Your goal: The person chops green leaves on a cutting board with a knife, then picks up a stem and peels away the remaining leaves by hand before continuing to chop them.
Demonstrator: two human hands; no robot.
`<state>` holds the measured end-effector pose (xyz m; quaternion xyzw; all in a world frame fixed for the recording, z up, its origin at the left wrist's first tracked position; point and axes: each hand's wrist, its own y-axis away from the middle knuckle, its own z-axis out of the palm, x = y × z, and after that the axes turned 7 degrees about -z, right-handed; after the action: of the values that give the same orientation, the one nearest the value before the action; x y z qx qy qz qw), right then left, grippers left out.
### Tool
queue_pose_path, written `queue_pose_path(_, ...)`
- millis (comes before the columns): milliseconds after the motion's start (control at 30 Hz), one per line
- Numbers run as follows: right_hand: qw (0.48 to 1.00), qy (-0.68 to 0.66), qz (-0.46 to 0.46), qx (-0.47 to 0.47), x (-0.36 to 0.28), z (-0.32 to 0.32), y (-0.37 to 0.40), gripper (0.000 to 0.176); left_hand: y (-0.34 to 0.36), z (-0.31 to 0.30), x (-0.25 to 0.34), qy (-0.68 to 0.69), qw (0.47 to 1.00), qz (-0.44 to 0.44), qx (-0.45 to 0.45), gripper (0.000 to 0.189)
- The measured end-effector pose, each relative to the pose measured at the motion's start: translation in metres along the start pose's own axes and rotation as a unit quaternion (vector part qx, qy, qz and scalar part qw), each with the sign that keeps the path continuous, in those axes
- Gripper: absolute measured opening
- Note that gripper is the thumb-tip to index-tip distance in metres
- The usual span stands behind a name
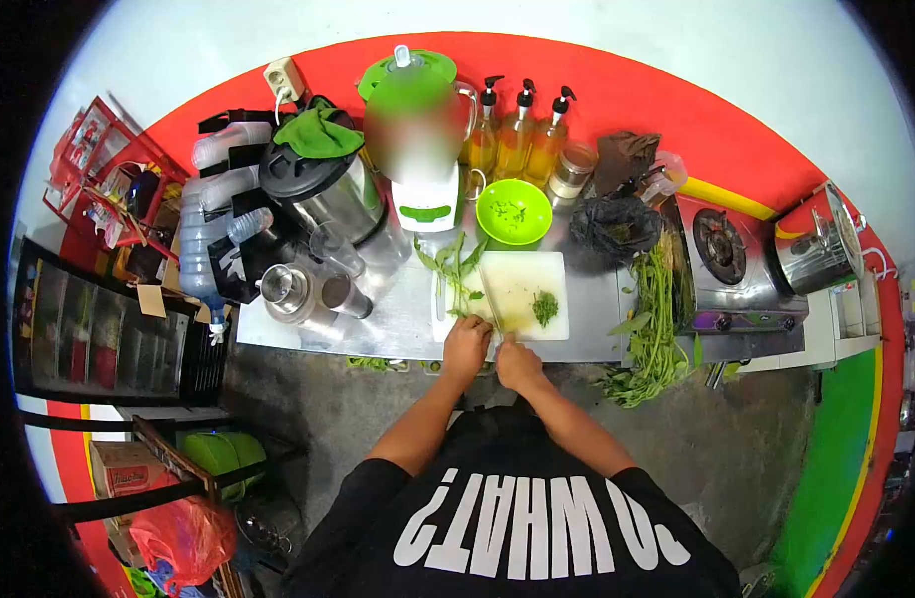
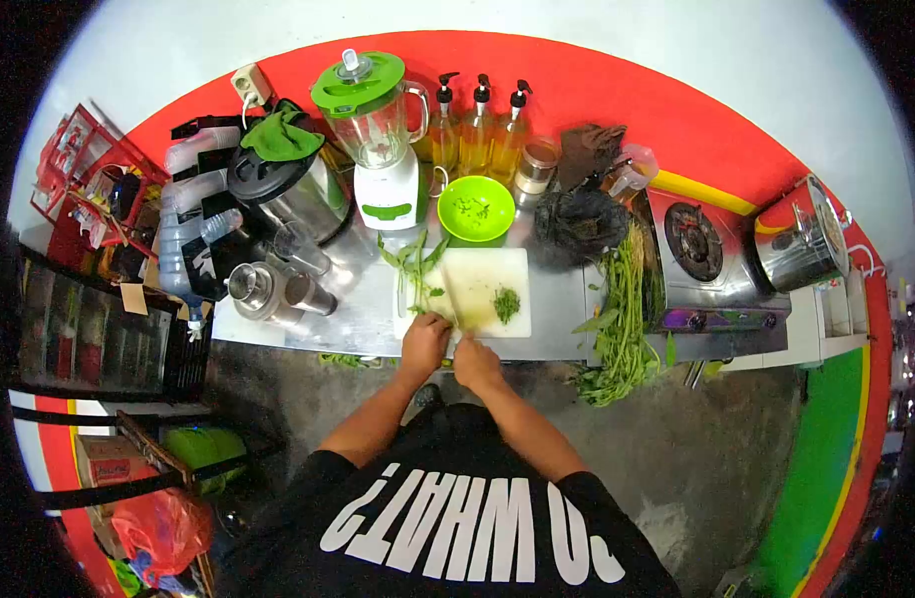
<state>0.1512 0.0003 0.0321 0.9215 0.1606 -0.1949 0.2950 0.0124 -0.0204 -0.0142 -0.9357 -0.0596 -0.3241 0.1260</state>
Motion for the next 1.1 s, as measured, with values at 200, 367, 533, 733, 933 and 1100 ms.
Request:
queue_pose_path(200, 1.0, -0.007, 0.023, 0.003, 0.003, 0.018, 0.002, 0.039, -0.001, 0.0, 0.0, 0.017, 1.0, -0.014, -0.003, 0.012)
queue_pose_path(367, 0.999, 0.026, 0.013, -0.013, -0.005, 0.004, 0.001, 0.04, -0.005, -0.002, 0.003, 0.003, 1.0, -0.009, -0.021, 0.011)
queue_pose_path(533, 1.0, 0.0, -0.01, 0.005, 0.007, 0.014, 0.002, 0.04, -0.006, -0.005, 0.007, 0.011, 1.0, -0.008, -0.013, 0.008)
queue_pose_path(733, 1.0, -0.024, 0.009, 0.017, -0.002, 0.015, 0.001, 0.036, -0.006, -0.003, 0.006, 0.017, 1.0, -0.003, -0.004, 0.008)
queue_pose_path(933, 1.0, 0.001, -0.021, 0.008, -0.007, -0.002, 0.018, 0.038, -0.004, 0.0, 0.006, 0.006, 1.0, -0.022, -0.008, 0.008)
queue_pose_path(1100, 1.0, -0.009, -0.005, 0.03, -0.005, 0.018, 0.008, 0.038, -0.005, -0.003, 0.007, 0.035, 0.999, -0.008, -0.002, 0.007)
